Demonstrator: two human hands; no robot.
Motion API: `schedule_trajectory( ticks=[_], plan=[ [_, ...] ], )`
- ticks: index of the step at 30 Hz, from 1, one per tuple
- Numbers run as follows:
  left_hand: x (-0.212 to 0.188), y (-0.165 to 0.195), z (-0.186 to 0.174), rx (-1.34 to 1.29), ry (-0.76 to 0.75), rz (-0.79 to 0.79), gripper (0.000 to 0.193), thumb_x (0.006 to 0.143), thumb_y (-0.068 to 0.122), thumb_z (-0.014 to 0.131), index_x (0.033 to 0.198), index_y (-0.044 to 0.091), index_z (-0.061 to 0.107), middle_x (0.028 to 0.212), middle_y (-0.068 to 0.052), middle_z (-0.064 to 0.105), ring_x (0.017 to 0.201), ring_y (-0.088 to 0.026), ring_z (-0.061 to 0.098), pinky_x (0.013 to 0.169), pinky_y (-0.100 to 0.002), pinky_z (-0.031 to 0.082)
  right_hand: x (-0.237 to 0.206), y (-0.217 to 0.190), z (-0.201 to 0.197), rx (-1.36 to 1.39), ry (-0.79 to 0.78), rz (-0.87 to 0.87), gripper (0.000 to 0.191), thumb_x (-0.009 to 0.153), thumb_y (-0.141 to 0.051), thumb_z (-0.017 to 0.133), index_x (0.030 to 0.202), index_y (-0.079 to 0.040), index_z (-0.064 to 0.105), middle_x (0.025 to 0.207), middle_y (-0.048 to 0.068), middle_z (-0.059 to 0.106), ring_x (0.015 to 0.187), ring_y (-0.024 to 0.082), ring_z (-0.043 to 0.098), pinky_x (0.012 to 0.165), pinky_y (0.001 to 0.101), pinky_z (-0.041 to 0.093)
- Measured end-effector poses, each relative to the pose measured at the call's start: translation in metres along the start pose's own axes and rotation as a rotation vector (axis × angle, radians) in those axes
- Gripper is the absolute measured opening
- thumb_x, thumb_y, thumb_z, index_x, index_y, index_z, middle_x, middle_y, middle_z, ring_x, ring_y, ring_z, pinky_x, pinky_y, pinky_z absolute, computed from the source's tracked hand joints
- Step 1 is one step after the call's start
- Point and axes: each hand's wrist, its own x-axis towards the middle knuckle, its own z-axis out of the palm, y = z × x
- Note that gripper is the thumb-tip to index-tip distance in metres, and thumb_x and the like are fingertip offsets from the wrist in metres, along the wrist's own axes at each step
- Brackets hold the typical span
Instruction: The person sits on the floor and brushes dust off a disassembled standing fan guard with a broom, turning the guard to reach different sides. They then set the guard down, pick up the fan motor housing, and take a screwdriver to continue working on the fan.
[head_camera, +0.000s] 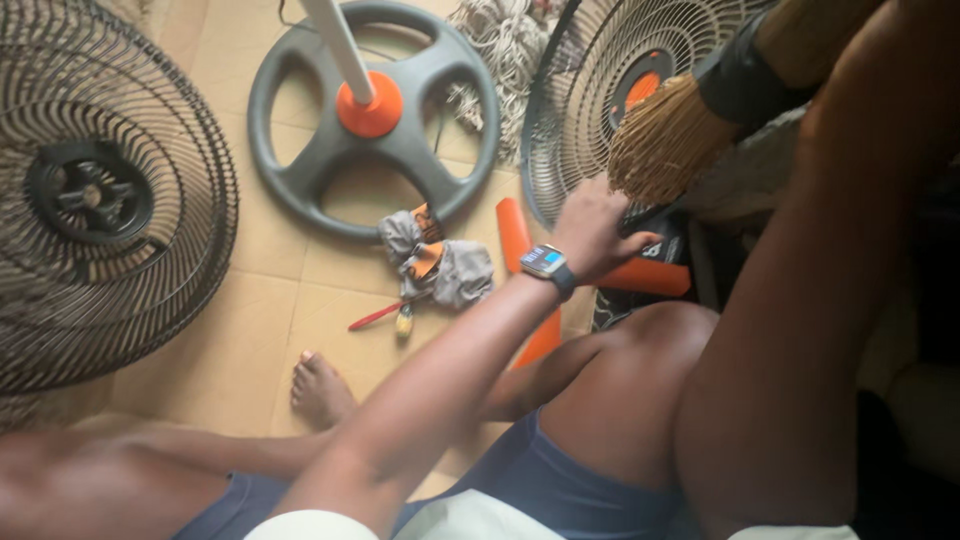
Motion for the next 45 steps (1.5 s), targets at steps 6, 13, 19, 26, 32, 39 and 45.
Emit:
schedule_trajectory(
  ticks=[6,13,19,26,32,39,45],
  plan=[
    [0.020,0.020,0.040,-0.257,0.104,-0.083,0.024,0.086,0.027,0.069,0.101,0.009,0.075,0.095,-0.020,0.070,0.091,-0.041,0.064,0.080,-0.052,0.050,0.006,0.003,-0.001,-0.171,-0.065,-0.070,0.017,0.116,-0.005,0.056,0.117,0.008,0.066,0.110,0.016,0.076,0.094,0.023,0.075,0.085,0.0336,0.060],
    [0.037,-0.012,0.010,-0.496,0.149,-0.245,0.022,0.075,0.002,0.059,0.093,-0.001,0.070,0.084,-0.025,0.070,0.077,-0.042,0.068,0.075,-0.046,0.056,0.005,0.011,0.002,0.114,0.047,0.048,0.021,0.116,-0.011,0.061,0.118,0.009,0.069,0.109,0.016,0.071,0.091,0.025,0.071,0.085,0.0357,0.059],
    [0.079,-0.051,-0.101,-0.833,0.011,-0.171,0.010,0.092,0.006,0.074,0.096,-0.002,0.069,0.085,-0.010,0.073,0.076,-0.017,0.070,0.071,-0.036,0.058,0.006,0.002,-0.020,0.168,0.155,0.043,0.025,0.119,-0.016,0.058,0.133,0.003,0.067,0.117,0.012,0.069,0.100,0.024,0.072,0.093,0.0366,0.061],
    [0.026,-0.030,-0.291,-1.054,-0.104,-0.375,0.017,0.096,0.011,0.069,0.107,-0.003,0.067,0.093,-0.013,0.077,0.081,-0.021,0.076,0.078,-0.036,0.064,0.010,-0.024,-0.008,0.282,0.199,0.215,0.020,0.118,-0.012,0.059,0.130,0.002,0.067,0.107,0.009,0.066,0.091,0.020,0.067,0.084,0.0317,0.055],
    [-0.071,0.000,-0.408,-0.950,-0.082,-0.625,0.018,0.095,0.014,0.065,0.099,-0.003,0.067,0.087,-0.014,0.077,0.077,-0.023,0.078,0.076,-0.038,0.064,-0.001,-0.054,0.056,0.413,-0.029,0.306,0.020,0.105,0.000,0.068,0.124,-0.001,0.066,0.104,0.006,0.070,0.090,0.014,0.072,0.077,0.0298,0.060],
    [-0.164,-0.021,-0.454,-0.851,0.077,-0.700,0.015,0.096,0.012,0.065,0.097,-0.003,0.068,0.087,-0.010,0.075,0.076,-0.019,0.073,0.075,-0.036,0.061,-0.016,-0.111,0.110,0.253,-0.365,0.178,0.029,0.098,0.003,0.079,0.120,0.005,0.060,0.100,0.006,0.068,0.088,0.012,0.066,0.075,0.0290,0.057],
    [-0.182,-0.047,-0.463,-0.724,0.264,-0.741,0.037,0.098,0.037,0.068,0.078,0.006,0.066,0.071,-0.005,0.069,0.057,-0.015,0.066,0.057,-0.031,0.056,-0.033,-0.146,0.123,0.149,-0.371,0.058,0.046,0.087,0.003,0.080,0.126,0.004,0.056,0.107,0.007,0.065,0.098,0.011,0.064,0.084,0.0286,0.055]
  ],
)
